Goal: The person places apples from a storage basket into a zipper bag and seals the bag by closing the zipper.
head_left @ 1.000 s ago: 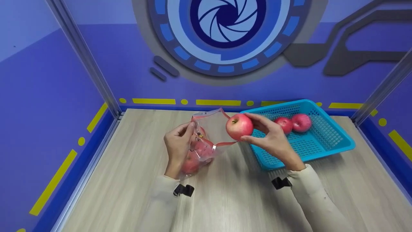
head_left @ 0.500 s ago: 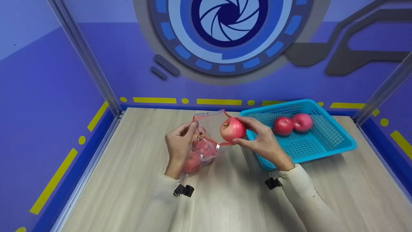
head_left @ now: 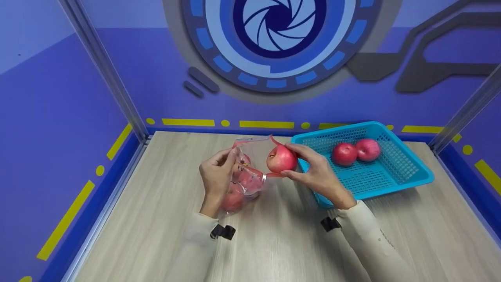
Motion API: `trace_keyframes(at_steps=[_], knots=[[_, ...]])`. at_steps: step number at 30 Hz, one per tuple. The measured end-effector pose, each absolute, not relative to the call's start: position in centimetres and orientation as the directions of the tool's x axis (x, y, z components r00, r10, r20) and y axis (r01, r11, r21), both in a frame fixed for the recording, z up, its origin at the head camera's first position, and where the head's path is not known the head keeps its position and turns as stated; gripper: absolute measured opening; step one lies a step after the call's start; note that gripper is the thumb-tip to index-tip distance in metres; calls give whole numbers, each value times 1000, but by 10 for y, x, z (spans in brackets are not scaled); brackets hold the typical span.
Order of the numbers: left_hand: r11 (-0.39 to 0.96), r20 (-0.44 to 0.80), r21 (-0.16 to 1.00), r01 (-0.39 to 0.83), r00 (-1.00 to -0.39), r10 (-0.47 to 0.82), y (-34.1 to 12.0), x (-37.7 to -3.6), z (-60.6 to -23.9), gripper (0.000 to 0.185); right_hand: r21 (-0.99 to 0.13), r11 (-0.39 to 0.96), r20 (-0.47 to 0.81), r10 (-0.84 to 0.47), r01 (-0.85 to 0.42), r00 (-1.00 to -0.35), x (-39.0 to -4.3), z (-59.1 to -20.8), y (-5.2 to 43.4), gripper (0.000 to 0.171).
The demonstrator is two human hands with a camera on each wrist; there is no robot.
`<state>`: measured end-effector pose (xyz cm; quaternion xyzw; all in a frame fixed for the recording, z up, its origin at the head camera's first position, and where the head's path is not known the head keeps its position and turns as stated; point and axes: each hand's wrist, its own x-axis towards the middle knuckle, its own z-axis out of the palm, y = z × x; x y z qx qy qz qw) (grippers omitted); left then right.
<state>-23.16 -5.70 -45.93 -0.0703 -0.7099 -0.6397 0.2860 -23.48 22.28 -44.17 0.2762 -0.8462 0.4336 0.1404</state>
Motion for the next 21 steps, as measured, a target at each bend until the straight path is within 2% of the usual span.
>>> trace_keyframes(at_steps=[14, 21], knots=[[167, 513, 858, 486, -795, -323, -55, -234, -458, 13, -609, 518, 481, -361, -601, -799, -233, -446, 219, 80], [146, 498, 867, 477, -808, -316, -55, -233, -457, 14, -556, 583, 449, -390, -593, -804, -235, -456, 218, 74]])
